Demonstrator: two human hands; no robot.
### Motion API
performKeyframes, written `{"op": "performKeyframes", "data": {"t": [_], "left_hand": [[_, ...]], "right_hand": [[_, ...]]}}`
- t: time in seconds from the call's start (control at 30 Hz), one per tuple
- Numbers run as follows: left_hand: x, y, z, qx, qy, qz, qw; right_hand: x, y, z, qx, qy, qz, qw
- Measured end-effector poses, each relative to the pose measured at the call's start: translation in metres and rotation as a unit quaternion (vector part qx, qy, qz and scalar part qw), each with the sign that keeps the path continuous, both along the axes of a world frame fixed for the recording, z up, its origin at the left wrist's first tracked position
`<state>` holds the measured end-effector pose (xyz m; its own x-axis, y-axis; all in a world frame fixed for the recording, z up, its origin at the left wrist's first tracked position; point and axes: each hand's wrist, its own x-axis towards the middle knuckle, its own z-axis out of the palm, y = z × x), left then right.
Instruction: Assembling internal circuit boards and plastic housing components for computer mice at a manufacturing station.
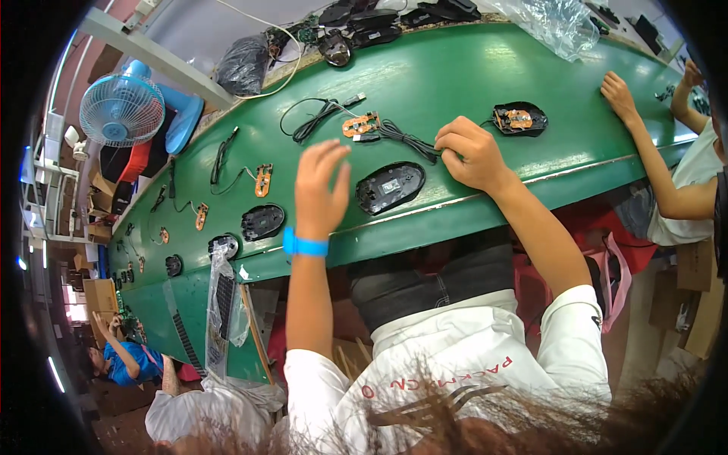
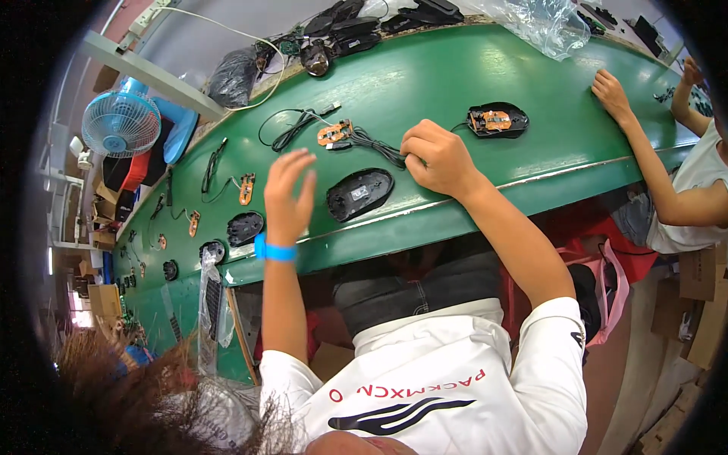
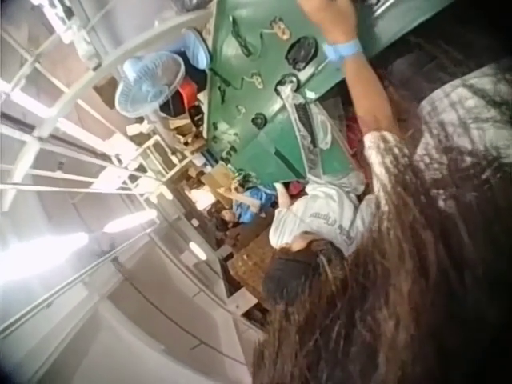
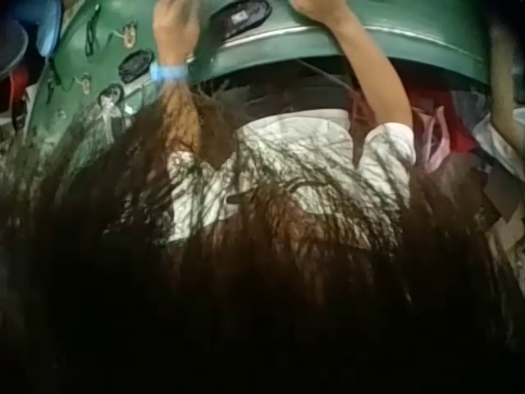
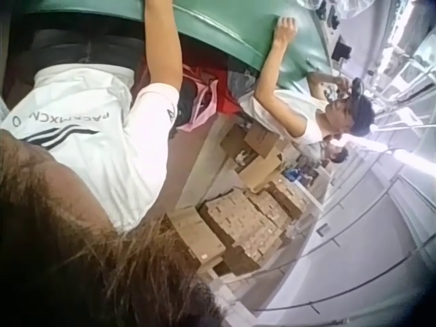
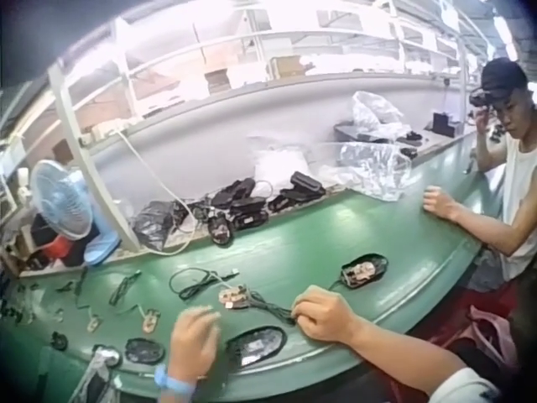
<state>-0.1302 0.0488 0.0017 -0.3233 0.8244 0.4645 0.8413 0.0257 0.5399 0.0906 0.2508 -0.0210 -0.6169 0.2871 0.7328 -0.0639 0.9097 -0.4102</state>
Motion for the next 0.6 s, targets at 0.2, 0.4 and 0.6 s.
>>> {"op": "performKeyframes", "data": {"t": [0.2, 0.4, 0.6], "left_hand": [[-0.061, 0.082, -0.002, -0.072, 0.321, 0.001, 0.944], [-0.07, 0.091, 0.015, -0.298, 0.301, -0.035, 0.905], [-0.074, 0.084, 0.015, -0.361, 0.138, -0.017, 0.922]], "right_hand": [[-0.003, 0.001, -0.003, 0.0, 0.033, -0.033, 0.999], [0.0, 0.003, -0.003, -0.006, 0.039, -0.063, 0.997], [-0.005, 0.004, -0.005, -0.008, 0.025, -0.054, 0.998]]}}
